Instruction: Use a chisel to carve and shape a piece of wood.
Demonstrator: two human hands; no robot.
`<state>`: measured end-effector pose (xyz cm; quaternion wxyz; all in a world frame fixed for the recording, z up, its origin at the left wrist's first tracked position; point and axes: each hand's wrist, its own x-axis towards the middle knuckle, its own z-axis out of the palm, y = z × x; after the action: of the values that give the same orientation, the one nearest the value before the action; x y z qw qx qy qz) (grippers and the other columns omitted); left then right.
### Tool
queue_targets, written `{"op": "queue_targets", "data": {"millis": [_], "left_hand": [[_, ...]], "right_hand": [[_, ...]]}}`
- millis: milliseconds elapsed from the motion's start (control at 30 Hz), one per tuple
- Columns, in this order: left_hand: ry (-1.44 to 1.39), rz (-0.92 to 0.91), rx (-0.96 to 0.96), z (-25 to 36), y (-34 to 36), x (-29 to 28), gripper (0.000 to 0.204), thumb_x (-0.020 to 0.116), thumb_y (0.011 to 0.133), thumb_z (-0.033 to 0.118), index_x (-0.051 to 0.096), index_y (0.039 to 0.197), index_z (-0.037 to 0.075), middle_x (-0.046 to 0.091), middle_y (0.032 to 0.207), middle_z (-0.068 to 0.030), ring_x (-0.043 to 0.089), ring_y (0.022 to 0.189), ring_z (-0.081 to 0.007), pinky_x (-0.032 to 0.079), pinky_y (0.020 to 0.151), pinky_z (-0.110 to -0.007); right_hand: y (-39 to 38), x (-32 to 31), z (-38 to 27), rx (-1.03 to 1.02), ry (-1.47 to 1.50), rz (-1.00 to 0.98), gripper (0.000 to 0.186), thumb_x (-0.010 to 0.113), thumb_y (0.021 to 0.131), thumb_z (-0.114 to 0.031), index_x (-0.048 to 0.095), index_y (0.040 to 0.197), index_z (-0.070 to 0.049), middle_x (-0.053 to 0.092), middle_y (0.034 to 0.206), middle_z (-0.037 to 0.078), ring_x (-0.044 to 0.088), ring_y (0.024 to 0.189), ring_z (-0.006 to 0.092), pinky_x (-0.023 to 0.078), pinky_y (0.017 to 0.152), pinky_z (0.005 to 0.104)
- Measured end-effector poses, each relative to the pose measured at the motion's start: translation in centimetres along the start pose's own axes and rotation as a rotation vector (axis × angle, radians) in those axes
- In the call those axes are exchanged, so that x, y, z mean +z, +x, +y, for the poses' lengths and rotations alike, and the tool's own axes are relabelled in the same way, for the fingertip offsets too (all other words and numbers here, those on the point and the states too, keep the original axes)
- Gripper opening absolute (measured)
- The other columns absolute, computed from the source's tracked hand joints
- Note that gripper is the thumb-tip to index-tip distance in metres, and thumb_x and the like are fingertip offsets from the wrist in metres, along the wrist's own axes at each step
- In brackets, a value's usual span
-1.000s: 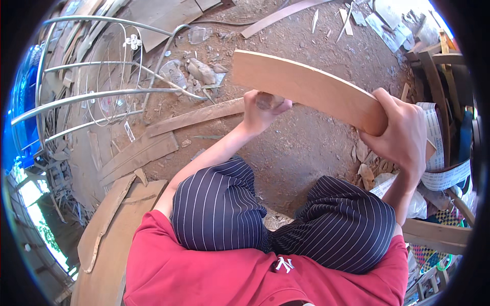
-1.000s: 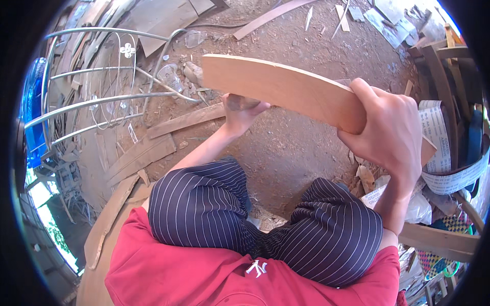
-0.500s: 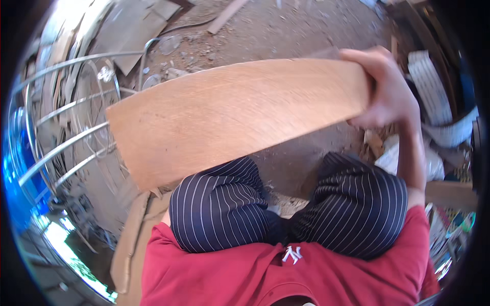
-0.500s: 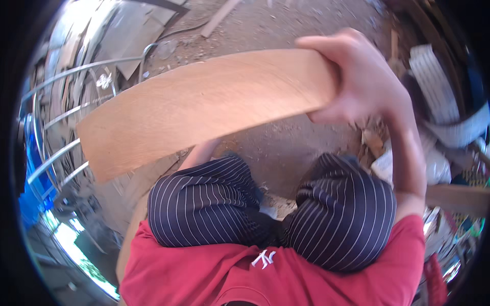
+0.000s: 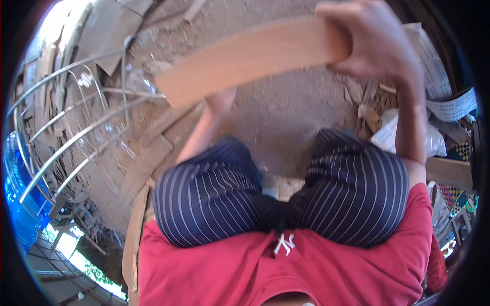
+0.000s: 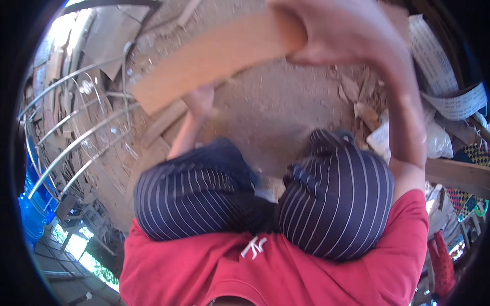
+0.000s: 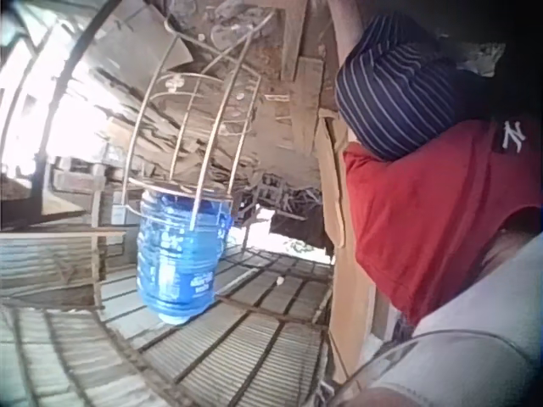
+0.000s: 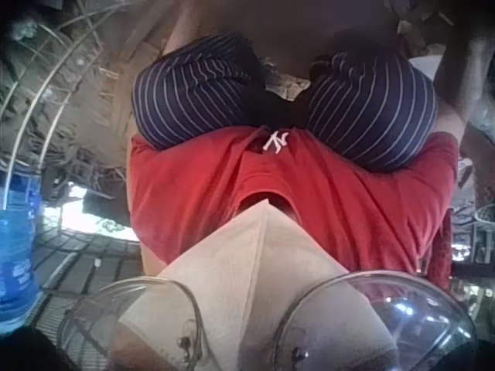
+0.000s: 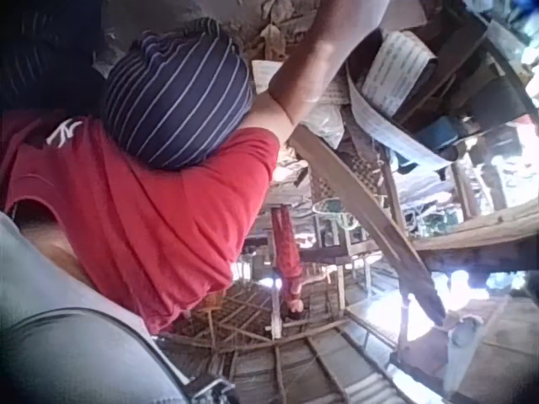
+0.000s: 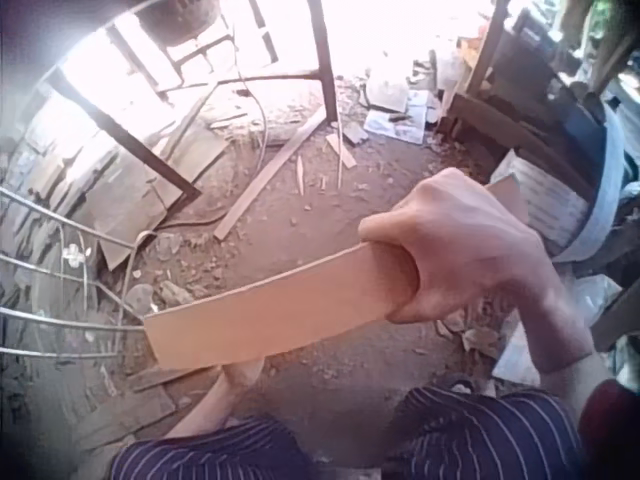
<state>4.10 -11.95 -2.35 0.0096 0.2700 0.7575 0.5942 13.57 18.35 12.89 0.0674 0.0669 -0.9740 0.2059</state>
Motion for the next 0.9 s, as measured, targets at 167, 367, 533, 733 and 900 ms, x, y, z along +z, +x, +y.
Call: {"op": "queue_targets", "data": {"millis": [167,367,533,733,900], "left_hand": [[-0.465,-0.156,-0.497,-3.0,-0.4,-0.6,0.051,0.067,0.094,0.008,0.043,0.138,0.002,0.049,0.138,-0.0126,0.049,0.125,-0.0221,0.045,0.103,-0.038],[-0.139,-0.235,0.028,-2.9,0.6,-0.5,0.033,0.072,0.087,0.004,0.059,0.117,-0.001,0.064,0.112,-0.0114,0.062,0.103,-0.024,0.05,0.09,-0.036],[0.298,-0.221,0.233,-2.6,0.4,-1.9,0.022,0.075,0.083,0.002,0.069,0.104,-0.002,0.072,0.098,-0.0094,0.067,0.092,-0.0234,0.052,0.083,-0.036],[0.334,-0.302,0.01,-2.3,1.7,0.0,0.034,0.078,0.084,0.006,0.063,0.112,-0.005,0.068,0.109,-0.0108,0.064,0.099,-0.022,0.05,0.089,-0.036],[0.245,-0.052,0.219,0.1,1.9,-0.8,0.03,0.077,0.084,0.009,0.066,0.11,-0.003,0.07,0.106,-0.0111,0.066,0.098,-0.0251,0.05,0.091,-0.038]], "right_hand": [[0.9,0.0,0.1,-0.092,0.436,-0.08,0.04,0.081,0.055,-0.031,0.068,0.082,-0.004,0.064,0.063,0.011,0.067,0.061,0.0308,0.053,0.061,0.0372],[1.1,-3.6,-2.4,0.107,0.292,-0.06,0.036,0.081,0.053,-0.033,0.063,0.072,-0.008,0.06,0.059,0.009,0.063,0.058,0.0254,0.051,0.064,0.0381],[0.5,1.2,-0.9,-0.088,-0.008,-0.14,0.037,0.081,0.055,-0.034,0.06,0.073,-0.009,0.059,0.061,0.006,0.054,0.063,0.03,0.044,0.079,0.0373],[0.2,-1.4,-0.3,-0.055,0.23,0.007,0.036,0.079,0.057,-0.034,0.061,0.071,-0.005,0.06,0.06,0.009,0.062,0.059,0.0318,0.051,0.065,0.0392],[2.3,0.0,-1.7,0.057,0.044,-0.259,0.034,0.075,0.062,-0.032,0.064,0.074,-0.003,0.064,0.062,0.012,0.065,0.058,0.0284,0.053,0.06,0.039]]}}
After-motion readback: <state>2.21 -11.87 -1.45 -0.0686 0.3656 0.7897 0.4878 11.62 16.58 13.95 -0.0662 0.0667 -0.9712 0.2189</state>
